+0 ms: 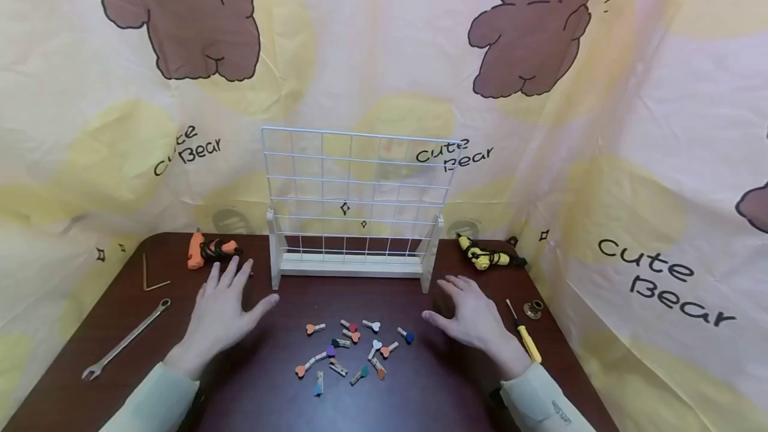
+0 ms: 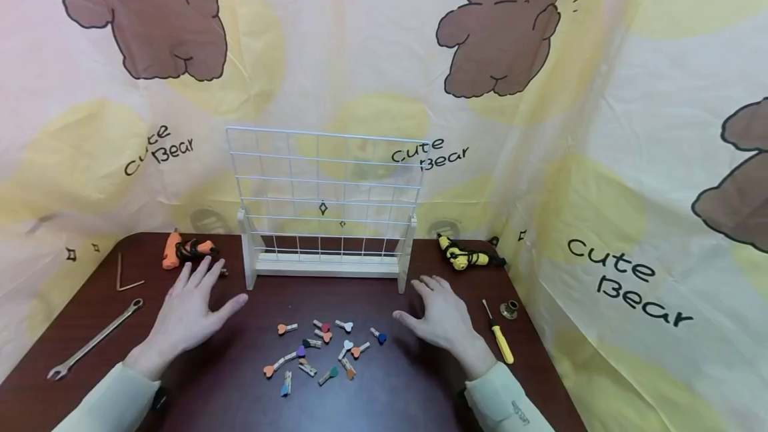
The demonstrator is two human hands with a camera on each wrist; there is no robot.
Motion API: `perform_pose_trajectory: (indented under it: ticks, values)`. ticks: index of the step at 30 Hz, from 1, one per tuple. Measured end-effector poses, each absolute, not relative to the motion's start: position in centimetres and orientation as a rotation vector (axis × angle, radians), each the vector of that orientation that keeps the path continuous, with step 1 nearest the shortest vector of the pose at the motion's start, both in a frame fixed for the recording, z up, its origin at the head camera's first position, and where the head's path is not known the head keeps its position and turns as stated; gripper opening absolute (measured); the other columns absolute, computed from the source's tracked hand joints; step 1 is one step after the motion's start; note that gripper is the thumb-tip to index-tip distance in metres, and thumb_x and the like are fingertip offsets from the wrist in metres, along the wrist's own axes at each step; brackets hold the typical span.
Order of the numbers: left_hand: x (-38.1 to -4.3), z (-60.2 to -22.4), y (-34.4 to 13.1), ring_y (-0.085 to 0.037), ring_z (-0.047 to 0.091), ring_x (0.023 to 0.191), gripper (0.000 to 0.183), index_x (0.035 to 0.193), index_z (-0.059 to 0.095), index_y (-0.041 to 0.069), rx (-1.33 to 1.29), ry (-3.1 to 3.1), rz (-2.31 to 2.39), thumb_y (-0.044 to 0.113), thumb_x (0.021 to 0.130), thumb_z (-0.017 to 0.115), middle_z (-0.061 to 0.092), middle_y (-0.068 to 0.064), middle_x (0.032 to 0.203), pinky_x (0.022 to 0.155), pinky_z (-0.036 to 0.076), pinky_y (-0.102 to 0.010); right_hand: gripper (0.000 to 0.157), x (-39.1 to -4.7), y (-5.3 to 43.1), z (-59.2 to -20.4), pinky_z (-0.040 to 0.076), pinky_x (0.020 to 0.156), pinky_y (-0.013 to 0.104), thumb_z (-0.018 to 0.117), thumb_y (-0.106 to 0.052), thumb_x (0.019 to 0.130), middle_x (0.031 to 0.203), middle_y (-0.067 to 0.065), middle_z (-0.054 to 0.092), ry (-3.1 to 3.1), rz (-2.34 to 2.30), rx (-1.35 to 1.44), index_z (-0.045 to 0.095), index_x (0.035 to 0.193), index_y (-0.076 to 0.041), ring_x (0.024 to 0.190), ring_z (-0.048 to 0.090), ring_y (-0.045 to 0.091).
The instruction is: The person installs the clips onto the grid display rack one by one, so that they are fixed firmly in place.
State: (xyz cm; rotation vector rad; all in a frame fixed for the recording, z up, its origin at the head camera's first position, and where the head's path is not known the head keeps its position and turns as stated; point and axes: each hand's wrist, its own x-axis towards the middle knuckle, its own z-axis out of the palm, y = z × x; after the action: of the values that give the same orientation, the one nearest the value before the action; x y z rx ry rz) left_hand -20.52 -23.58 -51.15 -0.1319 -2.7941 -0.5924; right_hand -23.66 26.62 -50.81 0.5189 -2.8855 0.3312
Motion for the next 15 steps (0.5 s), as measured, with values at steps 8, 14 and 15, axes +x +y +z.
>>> perform_pose_trajectory:
  ticks: [8,14,15]
  values:
    - [-24.0,-50.2,-22.9,-0.041,0.067,0.120,0.061,0.149,0.060,0.010,0.105,-2.489,-1.248,0.047,0.102,0.070,0.069,-0.020,0.134,0.097,0.053,-0.058,0.036,-23.7,23.5,-51.2,0.055,0.070,0.036,0.087,-0.040,0.087,0.089,-0.009,0.074,-3.109,0.688,0.738,0.081,0.112,-0.015,0.079,0.066,0.009]
    - [-26.8,-50.2,-21.4,-0.029,0.069,0.118,0.041,0.134,0.072,0.014,0.267,-2.307,-1.473,0.034,0.099,0.078,0.075,-0.012,0.127,0.099,0.051,-0.049,0.016,-23.4,22.0,-52.0,0.049,0.064,0.029,0.089,-0.027,0.085,0.081,-0.015,0.071,-3.128,0.609,0.873,0.085,0.099,-0.020,0.071,0.057,0.002]
    - [-27.2,-50.2,-21.1,-0.028,0.069,0.117,0.039,0.133,0.073,0.014,0.286,-2.284,-1.490,0.032,0.098,0.079,0.076,-0.011,0.126,0.098,0.051,-0.047,0.012,-23.3,21.8,-52.1,0.049,0.064,0.029,0.089,-0.026,0.085,0.082,-0.016,0.071,-3.117,0.580,0.885,0.085,0.095,-0.021,0.072,0.057,0.002]
